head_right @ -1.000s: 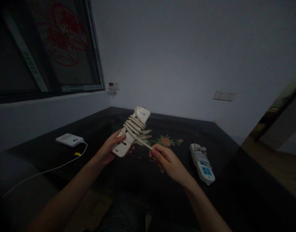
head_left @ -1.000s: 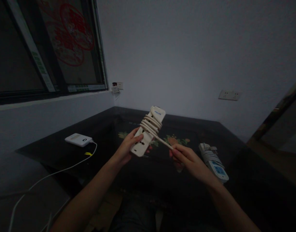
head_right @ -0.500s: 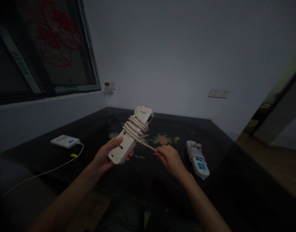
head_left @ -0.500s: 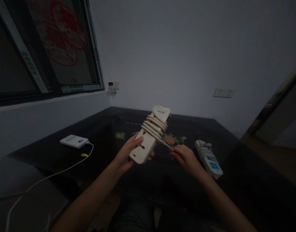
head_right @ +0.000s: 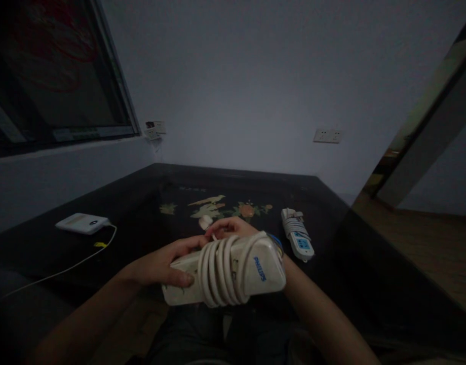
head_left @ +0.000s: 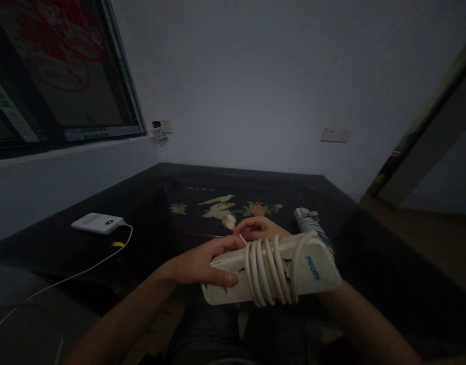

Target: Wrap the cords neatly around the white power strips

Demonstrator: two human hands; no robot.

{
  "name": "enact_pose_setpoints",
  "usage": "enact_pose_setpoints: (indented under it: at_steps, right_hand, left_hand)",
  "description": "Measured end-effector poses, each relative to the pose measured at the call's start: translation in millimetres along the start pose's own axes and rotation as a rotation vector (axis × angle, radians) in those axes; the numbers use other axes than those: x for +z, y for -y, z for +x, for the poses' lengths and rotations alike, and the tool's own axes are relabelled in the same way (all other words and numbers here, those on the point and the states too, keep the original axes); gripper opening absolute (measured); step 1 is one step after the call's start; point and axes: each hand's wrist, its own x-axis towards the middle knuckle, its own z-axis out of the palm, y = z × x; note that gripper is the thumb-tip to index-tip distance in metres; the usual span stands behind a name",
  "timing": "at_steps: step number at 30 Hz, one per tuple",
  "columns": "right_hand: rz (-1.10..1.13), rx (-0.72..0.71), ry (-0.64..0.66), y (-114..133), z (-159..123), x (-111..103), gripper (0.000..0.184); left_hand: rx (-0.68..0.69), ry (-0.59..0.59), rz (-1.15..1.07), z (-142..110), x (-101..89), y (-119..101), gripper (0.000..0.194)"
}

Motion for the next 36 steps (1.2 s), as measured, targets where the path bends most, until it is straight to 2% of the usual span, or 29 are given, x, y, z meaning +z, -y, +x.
enact_pose_setpoints:
  at_steps: [3, 6, 9, 13, 15, 17, 19, 23, 25, 28, 31, 36]
  right_hand:
    - [0.120, 0.154, 0.226, 17, 7, 3, 0.019]
    - [0.135, 0.151, 0.292, 35, 12, 3, 0.014]
    - [0.061, 0.176, 0.314, 47, 12, 4, 0.015]
    - [-0.145, 0.191, 0.309, 48, 9, 16, 0.026]
    - [-0.342, 0.127, 0.235, 46, 4, 27, 0.027]
    - [-0.544, 0.028, 0.098, 43, -3, 38, 0.027]
    - [-0.636, -0.063, -0.034, 40, -10, 48, 0.026]
    - [-0.543, -0.226, -0.226, 26, -19, 62, 0.051]
    - [-0.535, -0.313, -0.302, 14, -21, 69, 0.057]
    - [-0.531, -0.384, -0.431, -6, -23, 78, 0.050]
    - [-0.448, -0.358, -0.543, -18, -23, 82, 0.041]
    - [-0.160, -0.286, -0.641, -9, -17, 75, 0.033]
  left_hand:
    - [0.002, -0.007, 0.318, -1, 3.3, -6, 0.034]
    - [0.007, -0.038, 0.497, 2, 6.2, -4, 0.027]
    - [-0.033, -0.063, 0.503, 6, 5.2, 9, 0.027]
    - [-0.114, -0.140, 0.446, 13, 3.4, 32, 0.034]
    - [-0.133, -0.218, 0.409, 18, 3.4, 42, 0.035]
    - [-0.146, -0.317, 0.340, 23, 3.0, 47, 0.031]
    - [-0.107, -0.418, 0.258, 27, 1.9, 50, 0.027]
    - [0.078, -0.567, 0.112, 33, 2.0, 50, 0.033]
    - [0.107, -0.629, 0.013, 36, 4.3, 51, 0.042]
    - [0.084, -0.695, -0.137, 39, 9.2, 56, 0.051]
    - [0.072, -0.708, -0.240, 41, 13.7, 64, 0.048]
    - [0.041, -0.609, -0.409, 44, 23.3, 72, 0.053]
